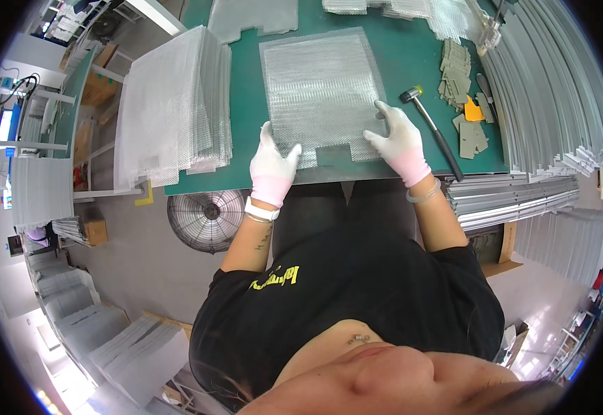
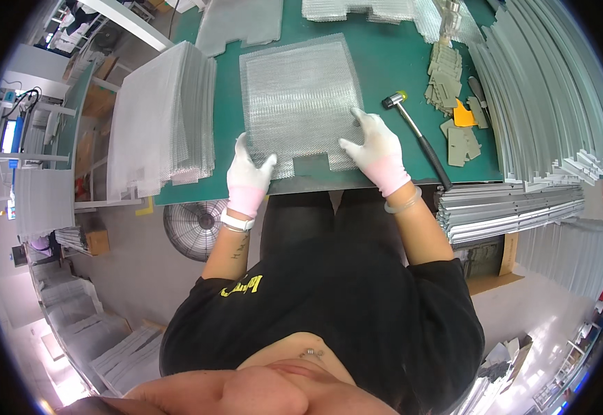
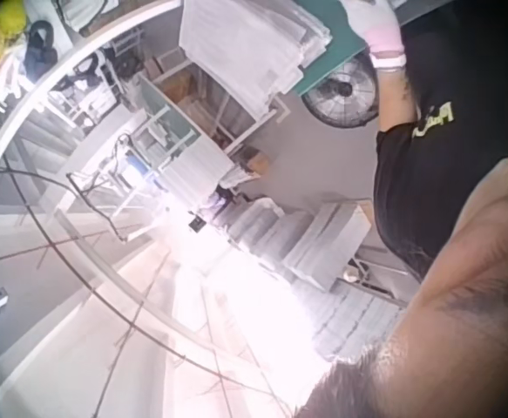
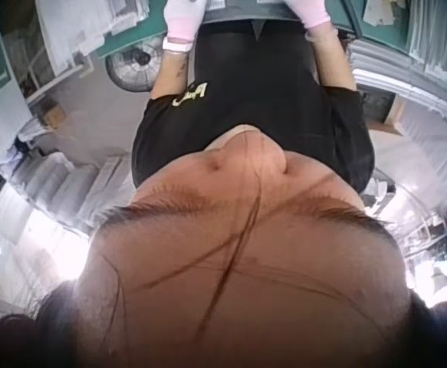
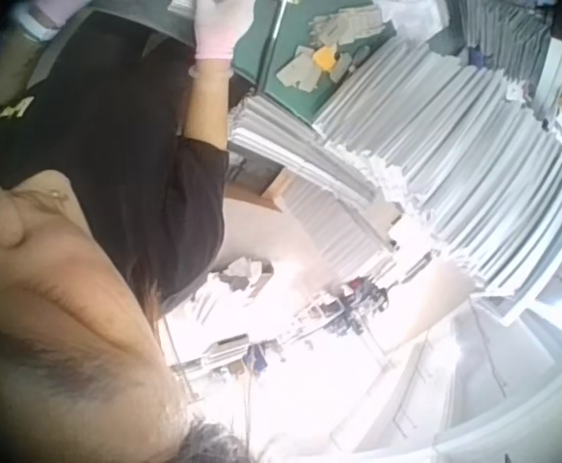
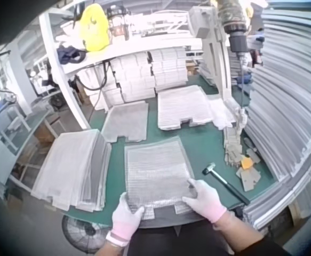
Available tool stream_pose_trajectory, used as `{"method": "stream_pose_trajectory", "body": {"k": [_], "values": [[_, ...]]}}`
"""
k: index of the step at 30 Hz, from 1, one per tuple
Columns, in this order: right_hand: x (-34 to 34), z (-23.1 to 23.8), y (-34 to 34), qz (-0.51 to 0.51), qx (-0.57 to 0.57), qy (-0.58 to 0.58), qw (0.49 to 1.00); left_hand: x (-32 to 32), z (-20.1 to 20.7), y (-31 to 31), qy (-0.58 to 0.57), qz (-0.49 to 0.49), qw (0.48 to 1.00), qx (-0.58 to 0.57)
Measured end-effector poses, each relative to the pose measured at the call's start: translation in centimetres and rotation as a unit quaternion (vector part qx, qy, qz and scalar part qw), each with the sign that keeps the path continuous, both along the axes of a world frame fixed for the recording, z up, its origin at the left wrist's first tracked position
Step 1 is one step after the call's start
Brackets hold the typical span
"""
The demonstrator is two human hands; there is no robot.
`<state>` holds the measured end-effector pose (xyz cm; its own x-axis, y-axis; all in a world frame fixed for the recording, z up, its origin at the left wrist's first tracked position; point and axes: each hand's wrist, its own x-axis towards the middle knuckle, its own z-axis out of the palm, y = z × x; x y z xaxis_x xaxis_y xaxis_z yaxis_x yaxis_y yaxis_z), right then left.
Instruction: The person assembles mesh screens into metal frames. They place a mesh sheet on a workbench, position a metal frame over it, and use a power drill to secure the mesh to the frame with screws. The process is repeated for multiple units.
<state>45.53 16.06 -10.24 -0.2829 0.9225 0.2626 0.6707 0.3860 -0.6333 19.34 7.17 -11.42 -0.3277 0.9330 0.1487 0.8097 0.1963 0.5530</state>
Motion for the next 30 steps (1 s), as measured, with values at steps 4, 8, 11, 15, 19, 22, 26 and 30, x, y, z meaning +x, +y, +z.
{"method": "stream_pose_trajectory", "body": {"k": [4, 8, 11, 15, 19, 22, 26, 30], "values": [[-0.7, -1.5, 0.2, -0.007, 0.004, -0.02, 1.0, -0.2, -0.7, 0.5, 0.004, -0.007, 1.0, -0.008], [-1.0, -2.3, 0.0, -0.017, -0.001, -0.046, 0.999, -0.3, -1.6, 0.5, 0.016, -0.018, 1.0, 0.018], [-0.8, -2.7, -0.3, -0.018, 0.005, -0.05, 0.999, -0.2, -1.5, 0.3, 0.004, -0.017, 1.0, 0.019], [-0.7, -2.7, -0.2, -0.015, -0.006, -0.057, 0.998, -0.5, -1.9, 0.3, 0.016, -0.023, 0.999, 0.041], [-0.7, -2.3, 0.1, -0.013, -0.024, -0.085, 0.996, -0.5, -1.9, 0.5, 0.014, -0.018, 0.999, 0.03], [-1.0, -0.9, 0.3, -0.023, -0.072, -0.13, 0.989, -0.5, -2.1, 0.5, 0.038, -0.004, 0.999, 0.015], [-0.9, 1.3, 0.3, -0.03, -0.083, -0.217, 0.972, -0.2, -0.6, 0.6, -0.006, 0.049, 0.999, -0.017], [-4.6, 5.3, 0.7, 0.062, 0.011, -0.136, 0.989, -1.1, -0.2, 1.7, 0.142, -0.076, 0.987, 0.02]]}}
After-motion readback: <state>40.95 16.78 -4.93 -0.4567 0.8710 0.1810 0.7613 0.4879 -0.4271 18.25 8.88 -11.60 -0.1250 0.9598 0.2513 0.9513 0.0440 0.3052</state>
